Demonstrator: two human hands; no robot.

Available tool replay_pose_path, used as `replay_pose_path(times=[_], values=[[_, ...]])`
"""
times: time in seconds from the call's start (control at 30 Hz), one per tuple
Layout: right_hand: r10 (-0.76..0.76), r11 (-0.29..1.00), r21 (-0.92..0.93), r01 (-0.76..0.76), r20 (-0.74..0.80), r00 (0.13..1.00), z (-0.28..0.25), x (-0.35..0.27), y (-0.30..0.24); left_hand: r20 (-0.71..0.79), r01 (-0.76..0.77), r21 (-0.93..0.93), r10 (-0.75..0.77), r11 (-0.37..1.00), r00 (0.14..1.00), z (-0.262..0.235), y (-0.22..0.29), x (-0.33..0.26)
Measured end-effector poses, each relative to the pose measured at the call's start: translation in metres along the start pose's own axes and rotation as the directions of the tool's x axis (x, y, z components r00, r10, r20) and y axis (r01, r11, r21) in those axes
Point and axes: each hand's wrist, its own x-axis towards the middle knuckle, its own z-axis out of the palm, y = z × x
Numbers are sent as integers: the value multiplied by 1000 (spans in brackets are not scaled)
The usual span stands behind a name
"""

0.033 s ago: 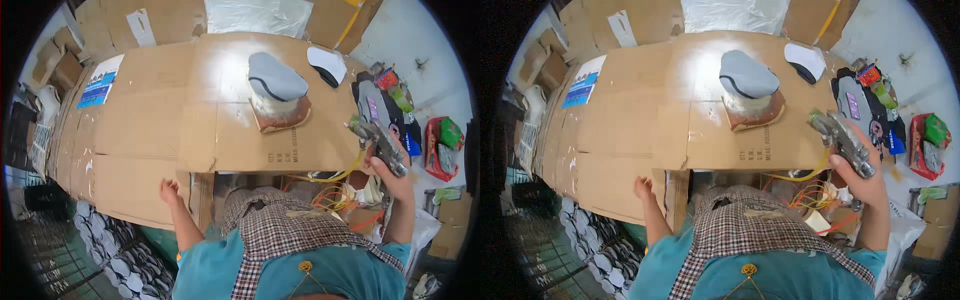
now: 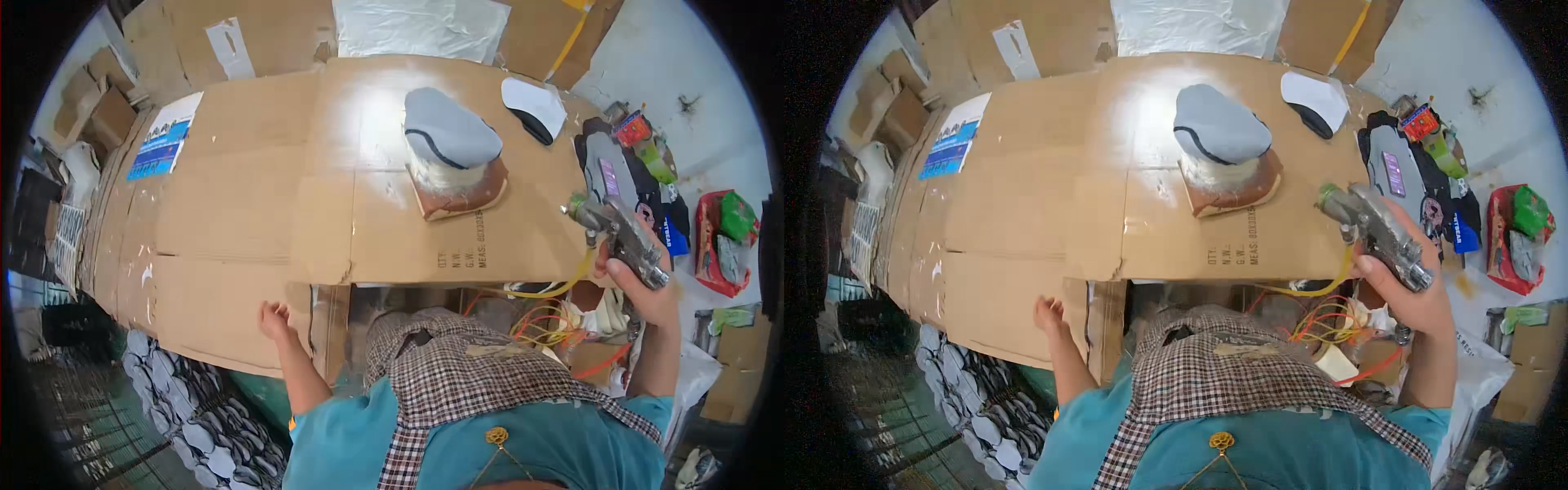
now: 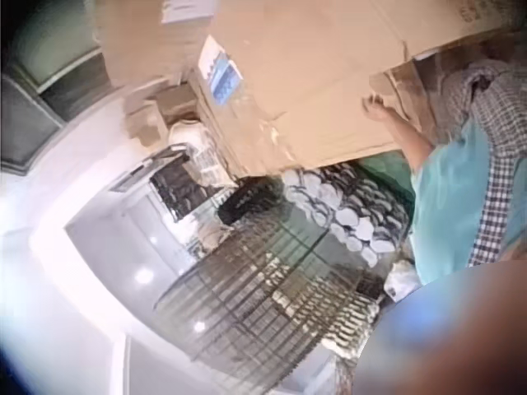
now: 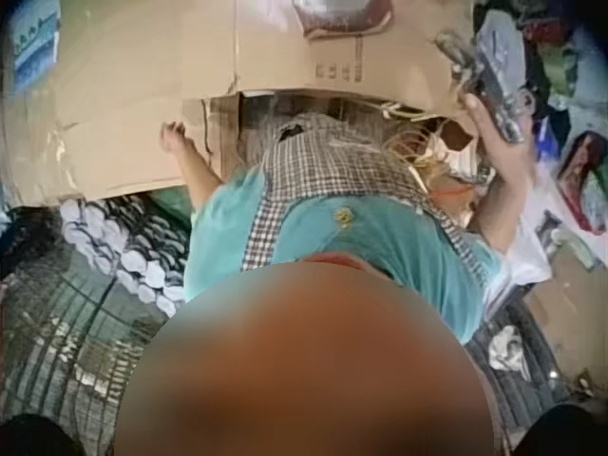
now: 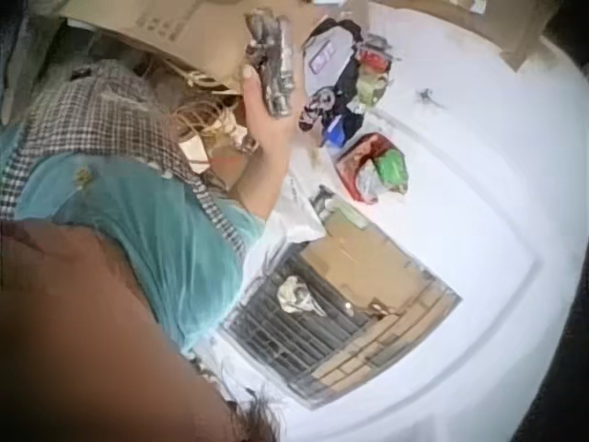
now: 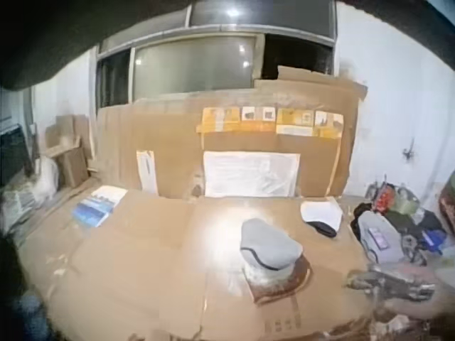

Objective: Organizing shoe upper components and applying adhesive using an industrial spray gun on a workbench.

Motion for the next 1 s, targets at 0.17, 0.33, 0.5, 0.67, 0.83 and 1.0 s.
replay_pose_path(times=[0.17, 0.33, 0.5, 0.67, 0.83, 1.0], values=[[-20, 996, -83, 33, 148, 989, -31, 26, 24, -148, 6, -22, -9, 1000, 989, -38, -13, -5], [-21, 992, 127, 14, 55, 998, -75, 50, 63, -199, 32, -22, -36, 999, 979, -35, -33, -33], [-56, 943, 332, 0, 157, 986, -119, 48, 97, -187, -7, 101, 26, 995, 982, -7, -47, -70], [-94, 971, 229, 65, 121, 988, -164, 58, 147, -123, -49, 298, 89, 953, 988, 22, -47, -109], [-16, 927, 374, -22, 100, 995, -212, 42, 194, -65, -110, 346, 141, 932, 988, 40, -41, -147], [-33, 921, 388, 24, 18, 999, -242, 14, 239, -15, -210, 462, 245, 861, 970, 58, -24, -166]])
